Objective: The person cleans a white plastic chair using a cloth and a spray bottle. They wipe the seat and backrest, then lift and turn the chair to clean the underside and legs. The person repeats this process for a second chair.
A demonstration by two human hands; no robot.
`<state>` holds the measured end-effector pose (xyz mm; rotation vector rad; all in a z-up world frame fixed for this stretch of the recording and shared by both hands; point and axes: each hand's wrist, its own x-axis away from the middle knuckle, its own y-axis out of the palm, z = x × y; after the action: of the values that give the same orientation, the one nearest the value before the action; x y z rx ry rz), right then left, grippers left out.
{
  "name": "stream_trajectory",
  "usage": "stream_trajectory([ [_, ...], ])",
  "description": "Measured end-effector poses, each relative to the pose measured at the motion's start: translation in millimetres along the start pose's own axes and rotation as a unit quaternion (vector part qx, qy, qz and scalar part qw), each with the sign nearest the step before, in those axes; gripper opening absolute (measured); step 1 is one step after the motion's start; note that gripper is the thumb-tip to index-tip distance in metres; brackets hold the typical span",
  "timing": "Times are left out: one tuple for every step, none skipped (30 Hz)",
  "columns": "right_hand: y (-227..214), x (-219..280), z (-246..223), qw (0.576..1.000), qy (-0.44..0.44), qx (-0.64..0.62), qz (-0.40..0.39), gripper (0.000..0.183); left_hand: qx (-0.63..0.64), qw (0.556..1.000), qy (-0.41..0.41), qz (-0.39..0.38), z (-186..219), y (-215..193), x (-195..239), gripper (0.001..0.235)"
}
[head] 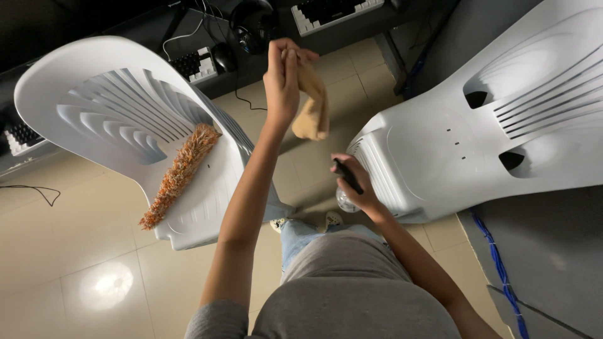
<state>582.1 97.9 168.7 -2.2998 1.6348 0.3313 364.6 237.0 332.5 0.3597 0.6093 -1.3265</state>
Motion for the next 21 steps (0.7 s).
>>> stream_trajectory([
  [2.1, -7.7, -6.3, 1.0, -0.001, 0.0, 0.001, 0.02, 0.0, 1.0, 0.001, 0.0, 8.4, 1.7, 0.3, 0.011],
  [4.2, -13.5, -13.2, 0.996, -0.057, 0.063, -0.013, 0.023, 0.045, 0.997, -0.06, -0.009, 16.7, 3.8, 2.0, 0.011],
  [6.4, -19.3, -19.9, 0.985, -0.112, 0.127, -0.027, 0.026, 0.089, 0.988, -0.121, -0.019, 25.0, 5.9, 3.7, 0.012],
  [8.3, -23.9, -13.5, 0.985, -0.112, 0.127, -0.026, 0.026, 0.089, 0.988, -0.121, -0.02, 26.6, 8.1, 7.2, 0.012],
  [10.4, -28.6, -7.2, 0.98, -0.112, 0.165, -0.024, 0.026, 0.102, 0.987, -0.12, -0.02, 28.2, 10.0, 10.6, 0.012],
  [12.2, -34.2, -0.8, 0.972, -0.113, 0.203, -0.023, 0.027, 0.115, 0.986, -0.118, -0.019, 29.6, 11.7, 13.7, 0.013],
  [13.2, -39.6, 6.5, 0.972, -0.114, 0.203, -0.024, 0.027, 0.115, 0.986, -0.117, -0.019, 32.7, 11.5, 14.3, 0.013],
  [14.4, -43.1, 13.5, 0.976, -0.086, 0.199, 0.006, 0.031, 0.126, 0.985, -0.118, -0.024, 35.9, 11.3, 16.4, 0.013],
  [15.6, -46.8, 20.4, 0.979, -0.059, 0.194, 0.036, 0.036, 0.137, 0.983, -0.119, -0.028, 39.1, 11.1, 18.4, 0.012],
  [10.8, -50.1, 24.3, 0.979, -0.06, 0.193, 0.035, 0.036, 0.136, 0.983, -0.118, -0.027, 37.2, 7.8, 19.2, 0.012],
  [6.1, -53.4, 28.1, 0.976, -0.039, 0.212, 0.041, 0.035, 0.053, 0.996, -0.073, -0.022, 35.4, 4.5, 20.0, 0.01],
  [2.5, -57.3, 31.9, 0.972, -0.018, 0.229, 0.046, 0.035, -0.032, 0.999, -0.027, -0.016, 33.8, 0.0, 20.6, 0.007],
  [-5.5, -56.4, 34.2, 0.973, -0.019, 0.227, 0.044, 0.035, -0.034, 0.999, -0.027, -0.014, 40.7, -7.3, 17.3, 0.007],
  [-14.1, -53.9, 36.5, 0.977, -0.027, 0.202, 0.067, 0.033, -0.119, 0.993, 0.006, -0.009, 47.6, -14.0, 15.3, 0.007],
  [-22.7, -51.4, 38.8, 0.98, -0.035, 0.176, 0.09, 0.03, -0.203, 0.978, 0.039, -0.004, 54.6, -20.6, 13.3, 0.006],
  [-32.1, -53.1, 26.9, 0.98, -0.035, 0.175, 0.089, 0.03, -0.204, 0.978, 0.039, -0.003, 45.3, -27.1, 14.4, 0.006],
  [-41.7, -54.8, 15.1, 0.99, 0.062, 0.071, 0.101, 0.035, -0.242, 0.969, 0.045, 0.006, 36.0, -33.5, 15.6, 0.006],
  [-51.8, -54.0, 3.0, 0.98, 0.16, -0.034, 0.112, 0.041, -0.278, 0.959, 0.049, 0.014, 26.6, -38.8, 18.0, 0.007],
  [-57.8, -58.1, -8.8, 0.98, 0.161, -0.034, 0.112, 0.041, -0.277, 0.959, 0.048, 0.013, 14.4, -40.4, 21.7, 0.007],
  [-64.2, -62.7, -20.6, 0.987, 0.124, -0.051, 0.088, 0.037, -0.202, 0.977, -0.058, -0.03, 2.3, -41.9, 25.1, 0.011],
  [-70.6, -67.2, -32.6, 0.992, 0.087, -0.069, 0.062, 0.034, -0.123, 0.976, -0.162, -0.074, -9.6, -43.4, 28.6, 0.018],
])
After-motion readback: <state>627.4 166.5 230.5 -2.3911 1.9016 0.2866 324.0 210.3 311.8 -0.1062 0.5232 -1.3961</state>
